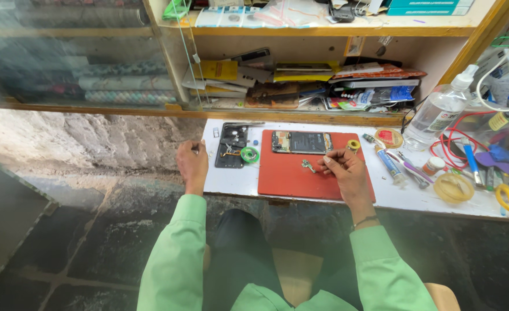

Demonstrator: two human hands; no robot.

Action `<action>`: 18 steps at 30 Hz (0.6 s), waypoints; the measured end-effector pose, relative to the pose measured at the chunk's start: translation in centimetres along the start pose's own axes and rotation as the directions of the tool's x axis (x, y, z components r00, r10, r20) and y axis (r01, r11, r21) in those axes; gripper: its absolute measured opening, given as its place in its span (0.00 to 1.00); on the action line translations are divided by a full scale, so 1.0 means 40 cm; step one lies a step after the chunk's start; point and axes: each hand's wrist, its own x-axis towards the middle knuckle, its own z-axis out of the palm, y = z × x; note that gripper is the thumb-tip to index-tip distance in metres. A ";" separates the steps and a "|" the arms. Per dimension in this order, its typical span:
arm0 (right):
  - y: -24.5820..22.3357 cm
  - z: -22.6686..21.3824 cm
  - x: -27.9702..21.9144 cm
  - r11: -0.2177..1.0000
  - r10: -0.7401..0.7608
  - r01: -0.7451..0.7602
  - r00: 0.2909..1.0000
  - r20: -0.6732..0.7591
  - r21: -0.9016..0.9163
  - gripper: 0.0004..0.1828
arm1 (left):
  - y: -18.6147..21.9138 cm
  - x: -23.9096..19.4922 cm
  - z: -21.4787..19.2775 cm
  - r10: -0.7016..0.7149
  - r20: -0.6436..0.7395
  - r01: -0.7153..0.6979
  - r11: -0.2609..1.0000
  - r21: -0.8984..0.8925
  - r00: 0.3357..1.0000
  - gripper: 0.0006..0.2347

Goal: The person works at a cluttered workbench, handling small electronic components and tools. They manipulate a small circuit board and a metallic cylindrical part, then open a green plastic container to retrieve packaged electronic parts. The person examines the parts and packaging before placing them back on the workbench.

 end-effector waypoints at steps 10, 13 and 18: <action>-0.008 0.002 -0.013 0.994 0.021 -0.023 1.000 -0.023 -0.111 0.06 | 0.189 0.061 -0.077 0.348 -0.031 -0.347 0.938 0.023 0.937 0.06; -0.007 0.008 -0.014 0.990 0.073 -0.078 0.996 -0.044 -0.121 0.06 | 0.301 0.239 -0.114 0.585 -0.123 -0.580 0.811 0.077 0.802 0.09; -0.022 0.014 -0.020 0.977 0.089 -0.098 0.994 -0.059 -0.189 0.07 | 0.563 0.642 -0.165 0.867 -0.193 -0.782 0.499 0.374 0.460 0.10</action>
